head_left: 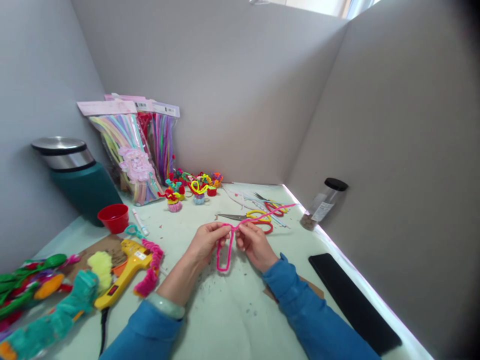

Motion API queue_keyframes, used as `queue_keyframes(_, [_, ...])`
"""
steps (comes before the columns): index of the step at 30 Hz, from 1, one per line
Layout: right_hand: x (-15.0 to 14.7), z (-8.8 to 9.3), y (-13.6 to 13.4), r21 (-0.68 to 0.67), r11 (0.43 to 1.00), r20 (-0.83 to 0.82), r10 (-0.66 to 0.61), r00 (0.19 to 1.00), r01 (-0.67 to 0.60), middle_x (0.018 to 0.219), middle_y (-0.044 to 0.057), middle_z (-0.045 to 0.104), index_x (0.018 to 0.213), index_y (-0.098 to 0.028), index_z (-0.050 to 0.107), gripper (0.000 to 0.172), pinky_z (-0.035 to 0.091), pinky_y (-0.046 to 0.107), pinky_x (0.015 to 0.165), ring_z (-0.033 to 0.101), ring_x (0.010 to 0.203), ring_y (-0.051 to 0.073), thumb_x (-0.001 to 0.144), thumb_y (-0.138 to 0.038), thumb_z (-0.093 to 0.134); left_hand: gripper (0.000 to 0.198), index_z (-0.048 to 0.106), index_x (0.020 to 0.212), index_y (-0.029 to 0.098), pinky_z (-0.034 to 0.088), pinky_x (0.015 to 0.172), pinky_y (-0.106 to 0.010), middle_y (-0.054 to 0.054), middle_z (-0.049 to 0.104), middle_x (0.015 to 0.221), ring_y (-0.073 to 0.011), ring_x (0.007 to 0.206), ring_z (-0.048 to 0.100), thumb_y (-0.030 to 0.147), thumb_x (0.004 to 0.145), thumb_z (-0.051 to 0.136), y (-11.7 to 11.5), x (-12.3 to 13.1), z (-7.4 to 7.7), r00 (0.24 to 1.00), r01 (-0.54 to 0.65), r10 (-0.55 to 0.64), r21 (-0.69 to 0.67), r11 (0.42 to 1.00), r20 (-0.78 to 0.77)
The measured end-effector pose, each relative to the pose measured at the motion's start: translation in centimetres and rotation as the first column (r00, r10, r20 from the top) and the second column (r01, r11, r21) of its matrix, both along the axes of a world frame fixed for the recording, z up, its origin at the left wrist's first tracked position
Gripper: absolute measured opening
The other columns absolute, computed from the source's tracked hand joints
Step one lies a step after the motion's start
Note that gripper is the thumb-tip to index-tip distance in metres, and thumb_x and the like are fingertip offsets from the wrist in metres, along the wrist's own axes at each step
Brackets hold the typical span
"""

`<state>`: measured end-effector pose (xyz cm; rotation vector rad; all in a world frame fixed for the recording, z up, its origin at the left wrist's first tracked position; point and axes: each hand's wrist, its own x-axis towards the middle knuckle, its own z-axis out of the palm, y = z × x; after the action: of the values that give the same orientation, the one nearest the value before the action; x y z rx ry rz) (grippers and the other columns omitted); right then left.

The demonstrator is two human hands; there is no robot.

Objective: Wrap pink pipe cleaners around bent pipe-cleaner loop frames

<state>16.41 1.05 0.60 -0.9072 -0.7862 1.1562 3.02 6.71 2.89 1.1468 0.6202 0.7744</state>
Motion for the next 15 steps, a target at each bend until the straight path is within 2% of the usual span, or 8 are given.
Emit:
queue_keyframes(4, [0.02, 0.08, -0.29, -0.035, 0.996, 0.057, 0.09, 0.994, -0.088, 0.05, -0.004, 0.049, 0.072, -0.019, 0.052, 0.018, 0.029, 0.019, 0.037, 0.042, 0.04, 0.008, 0.072, -0.036, 0.06, 0.023, 0.063, 0.066, 0.013, 0.032, 0.045, -0.019, 0.001, 0.055, 0.05, -0.007, 0.043, 0.044, 0.035, 0.063, 0.068, -0.41, -0.2, 0.45, 0.987, 0.138, -0.121, 0.163, 0.977, -0.108])
queue_keyframes(6, [0.02, -0.08, -0.3, -0.032, 0.996, 0.121, 0.084, 0.989, -0.08, 0.049, -0.004, 0.049, 0.073, -0.019, 0.054, 0.018, 0.029, 0.019, 0.039, 0.04, 0.04, 0.008, 0.074, -0.036, 0.058, 0.023, 0.063, 0.065, 0.013, 0.033, 0.045, -0.02, 0.0, 0.055, 0.051, -0.0077, 0.044, 0.045, 0.035, 0.064, 0.067, -0.43, -0.25, 0.52, 0.982, 0.153, -0.127, 0.196, 0.969, -0.138])
queue_keyframes(11, [0.05, -0.46, -0.01, 0.079, 0.993, 0.277, -0.111, 0.954, 0.092, 0.047, -0.006, 0.047, 0.073, -0.019, 0.055, 0.019, 0.03, 0.02, 0.042, 0.039, 0.041, 0.008, 0.076, -0.038, 0.058, 0.025, 0.061, 0.064, 0.012, 0.031, 0.044, -0.019, 0.002, 0.051, 0.047, -0.0075, 0.043, 0.043, 0.038, 0.066, 0.065, -0.11, -0.11, 0.18, 0.986, 0.073, -0.035, 0.233, 0.97, -0.164])
queue_keyframes(15, [0.06, -0.38, -0.12, 0.138, 0.979, 0.404, -0.196, 0.893, 0.153, 0.05, -0.005, 0.047, 0.076, -0.019, 0.058, 0.017, 0.033, 0.022, 0.045, 0.041, 0.045, 0.01, 0.079, -0.036, 0.056, 0.026, 0.061, 0.065, 0.012, 0.032, 0.043, -0.02, 0.001, 0.051, 0.048, -0.0076, 0.042, 0.042, 0.038, 0.066, 0.064, 0.0, 0.11, -0.09, 0.981, 0.032, 0.019, 0.258, 0.966, -0.191])
